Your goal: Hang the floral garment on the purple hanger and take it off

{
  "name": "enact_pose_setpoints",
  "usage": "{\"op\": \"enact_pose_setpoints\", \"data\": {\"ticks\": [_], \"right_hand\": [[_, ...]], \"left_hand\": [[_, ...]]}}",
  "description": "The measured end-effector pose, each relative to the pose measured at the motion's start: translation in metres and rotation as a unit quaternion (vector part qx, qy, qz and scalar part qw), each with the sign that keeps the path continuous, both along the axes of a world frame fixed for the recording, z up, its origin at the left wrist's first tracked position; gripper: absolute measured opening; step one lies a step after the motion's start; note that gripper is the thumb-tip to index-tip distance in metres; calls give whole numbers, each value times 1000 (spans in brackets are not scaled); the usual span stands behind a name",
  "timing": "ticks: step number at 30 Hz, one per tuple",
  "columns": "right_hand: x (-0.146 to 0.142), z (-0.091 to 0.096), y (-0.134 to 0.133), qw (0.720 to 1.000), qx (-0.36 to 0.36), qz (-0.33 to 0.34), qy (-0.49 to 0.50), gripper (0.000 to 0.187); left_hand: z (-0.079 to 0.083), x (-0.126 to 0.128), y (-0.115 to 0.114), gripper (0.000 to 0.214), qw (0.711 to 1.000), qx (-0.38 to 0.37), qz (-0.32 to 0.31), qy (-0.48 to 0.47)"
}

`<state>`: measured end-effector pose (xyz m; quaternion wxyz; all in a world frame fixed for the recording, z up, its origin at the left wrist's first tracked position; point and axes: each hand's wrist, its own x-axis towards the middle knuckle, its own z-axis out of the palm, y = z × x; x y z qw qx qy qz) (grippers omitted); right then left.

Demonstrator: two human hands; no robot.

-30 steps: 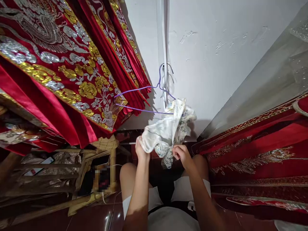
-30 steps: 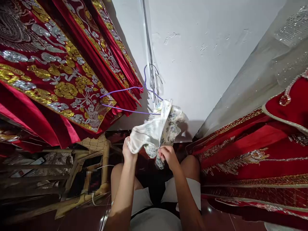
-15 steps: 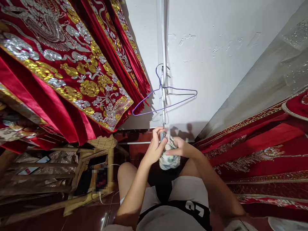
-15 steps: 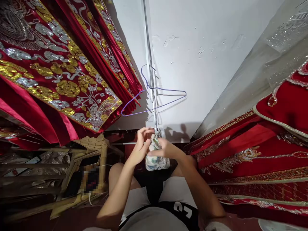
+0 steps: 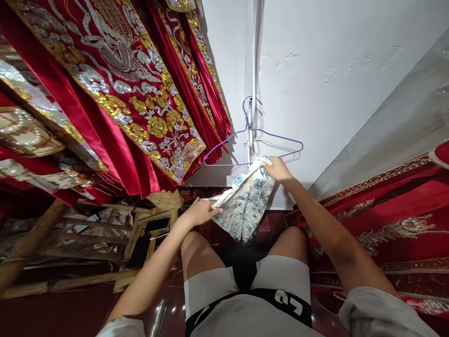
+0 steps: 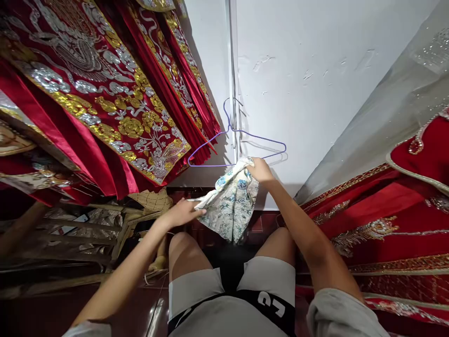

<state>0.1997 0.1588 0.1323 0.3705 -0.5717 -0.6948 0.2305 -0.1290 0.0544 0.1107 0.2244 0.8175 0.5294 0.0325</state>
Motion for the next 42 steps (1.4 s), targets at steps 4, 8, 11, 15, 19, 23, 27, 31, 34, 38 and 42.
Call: {"op": "enact_pose_setpoints", "data": {"ticks": [4, 8, 11, 15, 19, 23, 27, 31, 34, 38, 42], "right_hand": [[11, 9, -27, 1000, 21, 22, 0, 17], [9, 28, -48, 998, 27, 55, -4, 15], [3, 37, -57, 997, 8, 77, -25, 16], [15, 42, -55, 998, 12, 53, -17, 35], [60, 44, -29, 985, 137, -106, -11, 66], [99, 48, 4, 984, 90, -140, -66, 22], [104, 50, 7, 985, 47, -141, -84, 21], [96, 50, -17, 986, 60, -147, -42, 17], [92, 50, -30, 977, 111, -180, 18, 40], [95, 55, -33, 981, 103, -166, 9, 40], [108, 67, -41, 996, -8, -83, -2, 41]], "left_hand": [[29, -23, 39, 21, 998, 58, 19, 26], [60, -16, 80, 4, 987, 156, 17, -36], [80, 0, 98, 6, 964, 216, 3, -154], [99, 9, 105, 26, 942, 236, -30, -239], [116, 6, 100, 37, 956, 158, -91, -228], [126, 7, 95, 32, 966, 131, -115, -189], [120, 10, 98, 31, 968, 145, -125, -160], [113, 10, 101, 34, 967, 165, -104, -164], [112, 13, 101, 35, 966, 176, -92, -163], [111, 14, 101, 34, 966, 188, -86, -157], [112, 6, 108, 34, 943, 279, -27, -179]]}}
